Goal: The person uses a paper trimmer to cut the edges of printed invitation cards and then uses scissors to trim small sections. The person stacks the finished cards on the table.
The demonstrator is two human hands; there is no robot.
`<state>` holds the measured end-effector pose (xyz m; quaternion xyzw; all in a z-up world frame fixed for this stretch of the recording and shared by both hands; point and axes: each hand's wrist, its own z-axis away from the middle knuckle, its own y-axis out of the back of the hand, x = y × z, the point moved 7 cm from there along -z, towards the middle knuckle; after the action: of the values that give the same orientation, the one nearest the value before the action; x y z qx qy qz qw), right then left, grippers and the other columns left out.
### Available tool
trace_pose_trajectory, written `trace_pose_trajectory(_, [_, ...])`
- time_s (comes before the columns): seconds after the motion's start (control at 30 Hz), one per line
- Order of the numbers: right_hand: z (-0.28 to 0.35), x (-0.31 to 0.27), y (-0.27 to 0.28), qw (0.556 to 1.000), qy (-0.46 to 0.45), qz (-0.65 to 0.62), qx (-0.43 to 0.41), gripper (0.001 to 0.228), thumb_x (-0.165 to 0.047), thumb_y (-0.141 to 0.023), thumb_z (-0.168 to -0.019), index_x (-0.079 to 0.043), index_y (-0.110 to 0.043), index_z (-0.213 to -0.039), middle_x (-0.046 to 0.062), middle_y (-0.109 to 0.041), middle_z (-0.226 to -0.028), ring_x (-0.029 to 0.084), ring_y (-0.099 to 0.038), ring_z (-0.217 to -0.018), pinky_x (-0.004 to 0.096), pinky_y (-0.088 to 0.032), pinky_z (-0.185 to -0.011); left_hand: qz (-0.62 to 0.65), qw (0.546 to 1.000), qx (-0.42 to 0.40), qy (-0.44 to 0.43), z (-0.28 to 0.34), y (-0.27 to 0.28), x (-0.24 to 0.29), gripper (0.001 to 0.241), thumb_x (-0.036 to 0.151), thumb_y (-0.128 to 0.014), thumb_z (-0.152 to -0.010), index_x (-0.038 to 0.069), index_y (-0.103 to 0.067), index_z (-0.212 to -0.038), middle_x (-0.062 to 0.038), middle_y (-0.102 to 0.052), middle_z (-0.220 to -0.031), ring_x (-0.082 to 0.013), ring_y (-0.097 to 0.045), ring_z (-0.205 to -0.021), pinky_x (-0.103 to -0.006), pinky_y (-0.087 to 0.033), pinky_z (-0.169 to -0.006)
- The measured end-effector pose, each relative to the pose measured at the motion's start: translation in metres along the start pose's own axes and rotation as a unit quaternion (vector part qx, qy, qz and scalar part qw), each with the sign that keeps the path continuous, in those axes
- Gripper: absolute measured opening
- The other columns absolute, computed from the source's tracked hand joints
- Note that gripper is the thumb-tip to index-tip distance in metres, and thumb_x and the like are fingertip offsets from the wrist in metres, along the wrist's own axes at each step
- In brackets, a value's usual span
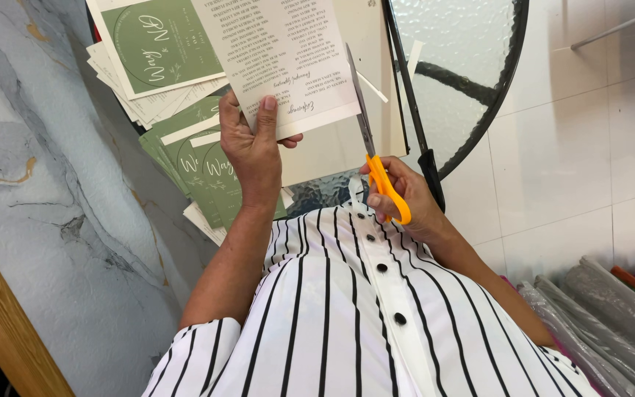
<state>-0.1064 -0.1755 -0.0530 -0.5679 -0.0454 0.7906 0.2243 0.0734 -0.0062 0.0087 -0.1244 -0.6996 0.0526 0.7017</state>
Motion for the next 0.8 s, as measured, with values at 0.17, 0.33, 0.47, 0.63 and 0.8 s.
trace_pose_trajectory(0.17, [0.0011,0.0009,0.0033,1.0,-0.017,0.008,0.01,0.059,-0.01,-0.083,-0.077,0.006,-0.055,-0.127,0.014,-0.062,-0.075,0.014,-0.063,-0.05,0.026,-0.06,-0.057,0.002,1.0,0.004,-0.001,-0.0003,0.0013,-0.0011,0.02,0.016,-0.062,-0.103,0.004,-0.052,-0.115,-0.021,-0.071,-0.081,-0.0238,-0.073,-0.055,-0.0246,-0.063,-0.043])
trace_pose_trajectory(0.33, [0.0027,0.0025,0.0037,0.999,-0.027,0.011,0.017,0.059,-0.01,-0.083,-0.077,0.005,-0.055,-0.127,0.014,-0.062,-0.077,0.014,-0.062,-0.051,0.025,-0.06,-0.058,0.003,1.0,0.005,-0.002,-0.0003,-0.0003,-0.002,0.02,0.016,-0.062,-0.103,0.004,-0.052,-0.115,-0.021,-0.071,-0.081,-0.024,-0.073,-0.055,-0.025,-0.063,-0.043])
trace_pose_trajectory(0.47, [0.0038,0.0033,0.0029,0.999,-0.021,0.02,0.024,0.058,-0.012,-0.083,-0.079,0.006,-0.055,-0.127,0.013,-0.061,-0.076,0.013,-0.062,-0.051,0.025,-0.059,-0.056,0.003,1.0,-0.001,-0.001,0.0004,-0.0019,-0.0051,0.02,0.017,-0.061,-0.103,0.003,-0.052,-0.115,-0.021,-0.071,-0.081,-0.0236,-0.073,-0.055,-0.0248,-0.063,-0.043])
trace_pose_trajectory(0.63, [0.0077,0.0035,0.0033,0.999,-0.013,0.018,0.035,0.056,-0.01,-0.082,-0.08,0.007,-0.056,-0.126,0.012,-0.061,-0.073,0.012,-0.061,-0.048,0.024,-0.058,-0.053,0.004,1.0,-0.007,0.002,0.0015,-0.0052,-0.0038,0.021,0.016,-0.061,-0.103,0.003,-0.052,-0.115,-0.021,-0.071,-0.081,-0.0235,-0.073,-0.056,-0.0246,-0.064,-0.044])
trace_pose_trajectory(0.8, [0.0045,-0.0001,0.0025,0.999,-0.011,-0.024,0.045,0.059,-0.016,-0.083,-0.079,0.006,-0.055,-0.126,0.013,-0.062,-0.077,0.014,-0.064,-0.052,0.026,-0.06,-0.058,0.002,1.0,-0.009,0.0,0.0012,-0.0037,-0.0068,0.021,0.016,-0.061,-0.103,0.002,-0.052,-0.116,-0.022,-0.072,-0.082,-0.0232,-0.073,-0.056,-0.0246,-0.064,-0.044])
